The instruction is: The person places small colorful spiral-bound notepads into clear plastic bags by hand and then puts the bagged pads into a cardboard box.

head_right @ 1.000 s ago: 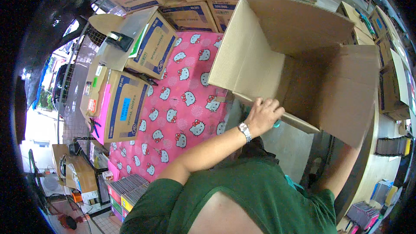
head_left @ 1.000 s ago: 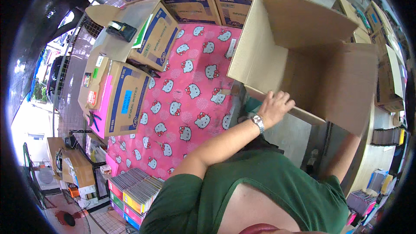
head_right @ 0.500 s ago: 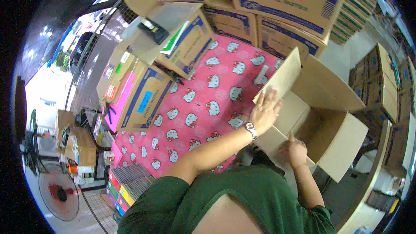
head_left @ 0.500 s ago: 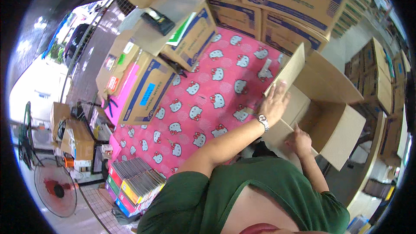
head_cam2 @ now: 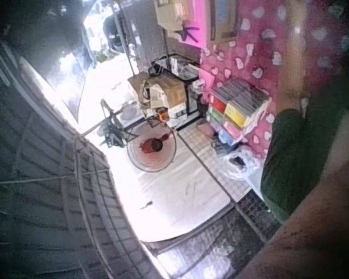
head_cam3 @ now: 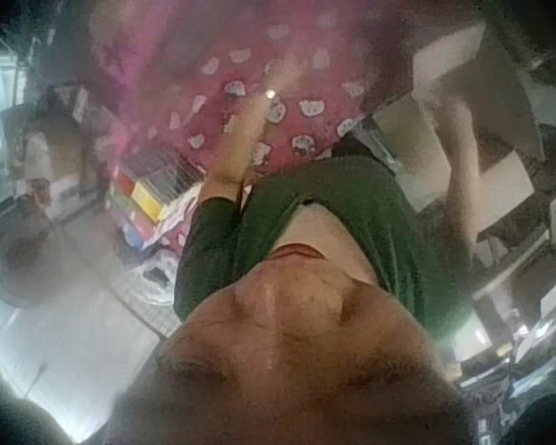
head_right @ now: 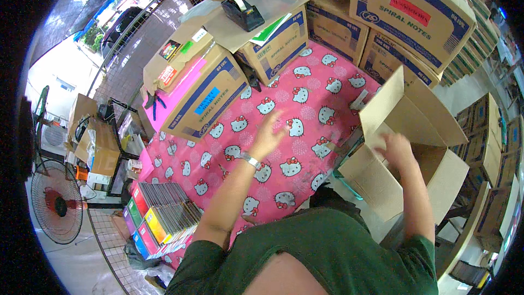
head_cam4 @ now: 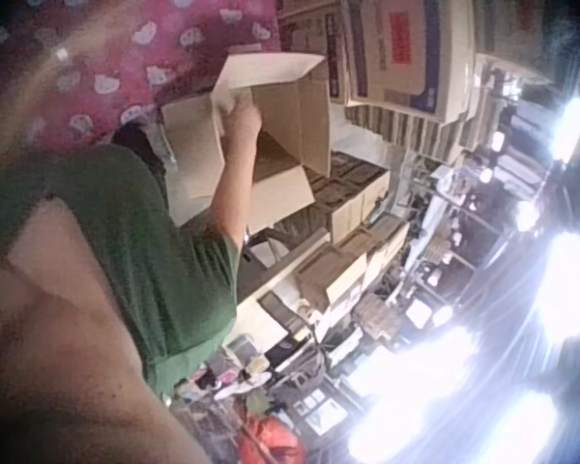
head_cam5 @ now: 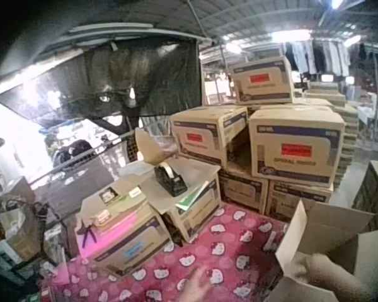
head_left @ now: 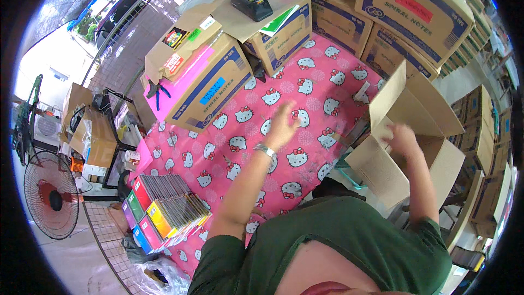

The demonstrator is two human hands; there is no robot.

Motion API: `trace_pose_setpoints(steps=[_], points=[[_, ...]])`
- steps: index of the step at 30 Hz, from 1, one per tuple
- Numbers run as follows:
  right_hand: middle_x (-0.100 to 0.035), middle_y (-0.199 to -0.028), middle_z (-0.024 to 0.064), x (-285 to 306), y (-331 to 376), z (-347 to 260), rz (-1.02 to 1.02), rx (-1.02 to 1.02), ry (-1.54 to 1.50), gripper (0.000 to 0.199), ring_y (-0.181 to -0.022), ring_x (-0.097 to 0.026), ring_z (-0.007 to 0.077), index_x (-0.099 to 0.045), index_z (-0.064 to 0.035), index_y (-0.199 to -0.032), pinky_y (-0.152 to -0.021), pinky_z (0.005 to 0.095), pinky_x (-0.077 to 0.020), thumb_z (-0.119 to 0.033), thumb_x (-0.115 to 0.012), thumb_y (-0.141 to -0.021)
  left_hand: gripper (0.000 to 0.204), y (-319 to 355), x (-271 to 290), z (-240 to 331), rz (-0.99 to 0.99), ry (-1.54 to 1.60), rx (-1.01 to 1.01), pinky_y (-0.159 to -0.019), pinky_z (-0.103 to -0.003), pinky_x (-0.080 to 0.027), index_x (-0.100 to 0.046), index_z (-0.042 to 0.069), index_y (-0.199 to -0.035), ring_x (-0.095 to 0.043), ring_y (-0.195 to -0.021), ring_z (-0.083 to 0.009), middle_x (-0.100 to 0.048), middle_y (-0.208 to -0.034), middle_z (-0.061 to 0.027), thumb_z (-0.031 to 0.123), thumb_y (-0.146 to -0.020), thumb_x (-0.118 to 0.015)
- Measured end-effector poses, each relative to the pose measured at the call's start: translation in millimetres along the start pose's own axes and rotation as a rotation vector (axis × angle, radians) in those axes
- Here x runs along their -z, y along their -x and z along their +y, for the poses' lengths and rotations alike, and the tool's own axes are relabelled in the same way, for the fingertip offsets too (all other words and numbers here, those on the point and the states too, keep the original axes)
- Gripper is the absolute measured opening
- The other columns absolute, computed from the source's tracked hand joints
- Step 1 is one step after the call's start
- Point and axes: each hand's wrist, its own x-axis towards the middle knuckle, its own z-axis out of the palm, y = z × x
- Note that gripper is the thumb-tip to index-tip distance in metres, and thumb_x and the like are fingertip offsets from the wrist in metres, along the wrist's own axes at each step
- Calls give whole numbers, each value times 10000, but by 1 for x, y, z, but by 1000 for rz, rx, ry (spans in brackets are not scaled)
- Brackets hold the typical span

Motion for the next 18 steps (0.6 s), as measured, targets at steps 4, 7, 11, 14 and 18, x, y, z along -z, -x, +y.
trace_pose_setpoints(steps=[4,7,11,14,18], points=[[-657,-852,175,97,-106,-79,403,141,-604,272,-769,-647,317,-639,-19,-982,-678,381,-497,-240,-652,-825,601,-59,80,8,276,154,187,-980,-383,-414,-409,14,-1315,-507,-1169,-322,-489,-1300,-204,257,-834,-674],[-671,-885,180,131,-211,-100,486,227,-670,272,-856,-657,317,-677,-42,-958,-751,373,-504,-279,-635,-831,744,-134,118,20,280,323,330,-961,-372,-429,-280,-13,-1384,-502,-1173,-321,-446,-1317,-271,275,-831,-685],[-665,-929,206,141,-357,-131,501,188,-740,324,-902,-645,331,-681,-45,-977,-806,382,-491,-321,-625,-816,948,-229,143,42,293,367,502,-1000,-362,-393,-84,-67,-1421,-454,-1234,-307,-402,-1350,-288,269,-801,-717],[-663,-978,213,137,-460,-159,538,179,-714,411,-945,-633,360,-670,-22,-1016,-853,393,-490,-354,-634,-778,1086,-298,149,14,372,410,496,-1018,-330,-371,-2,-102,-1416,-443,-1248,-302,-390,-1352,-301,304,-751,-759],[-656,-1040,194,137,-555,-170,482,40,-545,414,-998,-625,345,-668,-42,-1042,-871,395,-494,-355,-629,-775,1210,-365,128,-9,525,242,641,-1016,-309,-379,44,-145,-1396,-470,-1226,-330,-421,-1326,-310,349,-680,-797]])
